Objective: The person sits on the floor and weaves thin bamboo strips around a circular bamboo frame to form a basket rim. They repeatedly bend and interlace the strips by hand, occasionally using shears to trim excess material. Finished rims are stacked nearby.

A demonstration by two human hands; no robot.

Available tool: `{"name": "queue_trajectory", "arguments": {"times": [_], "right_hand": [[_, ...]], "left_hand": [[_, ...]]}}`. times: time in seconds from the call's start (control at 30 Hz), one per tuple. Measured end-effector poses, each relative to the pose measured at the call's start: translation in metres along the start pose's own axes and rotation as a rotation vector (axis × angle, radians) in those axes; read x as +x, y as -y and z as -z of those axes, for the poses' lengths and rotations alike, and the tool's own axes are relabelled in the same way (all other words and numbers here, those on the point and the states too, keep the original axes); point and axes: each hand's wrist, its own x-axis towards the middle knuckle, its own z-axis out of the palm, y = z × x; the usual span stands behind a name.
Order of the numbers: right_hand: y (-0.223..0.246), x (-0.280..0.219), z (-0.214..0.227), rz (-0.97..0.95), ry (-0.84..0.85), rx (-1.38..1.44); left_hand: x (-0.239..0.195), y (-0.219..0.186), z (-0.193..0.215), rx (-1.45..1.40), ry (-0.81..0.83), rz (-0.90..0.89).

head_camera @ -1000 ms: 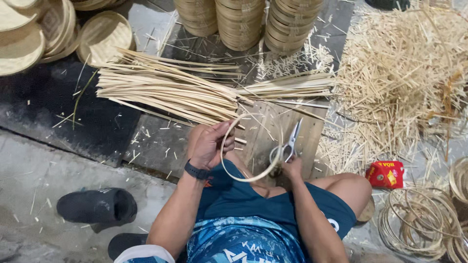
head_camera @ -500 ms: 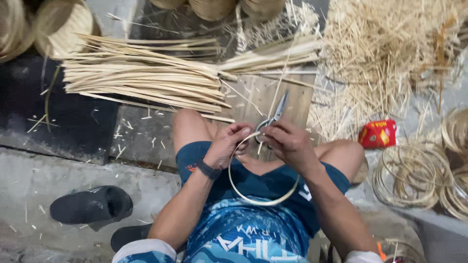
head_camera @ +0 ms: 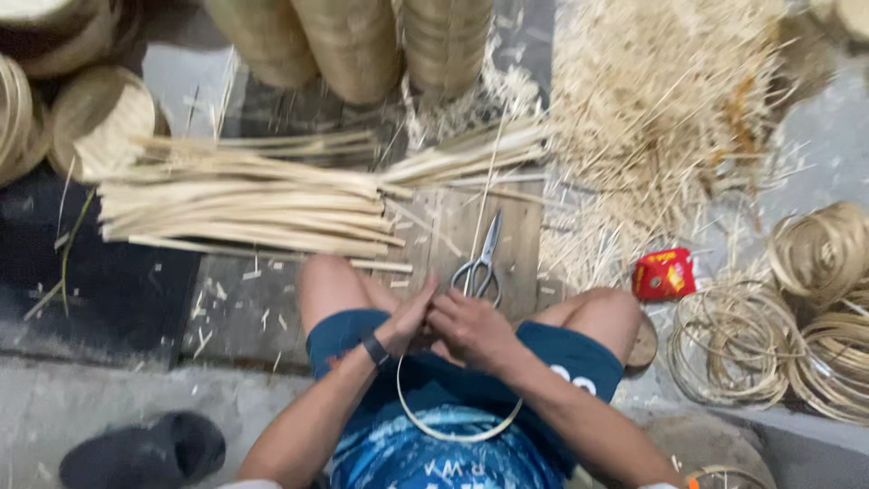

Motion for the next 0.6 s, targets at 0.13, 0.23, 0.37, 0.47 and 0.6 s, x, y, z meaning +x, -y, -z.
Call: {"name": "queue_trajectory", "arguments": {"times": [0.13,0.23,0.37,0.47,0.6], "right_hand": [[0.011,0.004,0.001,-0.178,0.012,0.047],[0.021,0.001,-0.004,-0.21,0.091,0.053],[0.002,-0.001,-0.008,-0.185,-0.073,0.1],[-0.026,-0.012,-0.004,-0.408,-0.131,0.293],[-0.056,-0.038,-0.011,-0.96,0.046,0.86]], "left_hand": [[0.004,-0.003,-0.001,0.072,-0.069,0.055],[-0.01,-0.006,-0.008,0.025,-0.094,0.166],[-0.023,-0.026,-0.01,0.041,-0.103,0.059],[-0.038,-0.033,-0.003,-0.047,-0.071,0.013],[-0.048,-0.03,0.009,-0.199,-0.088,-0.029]]}}
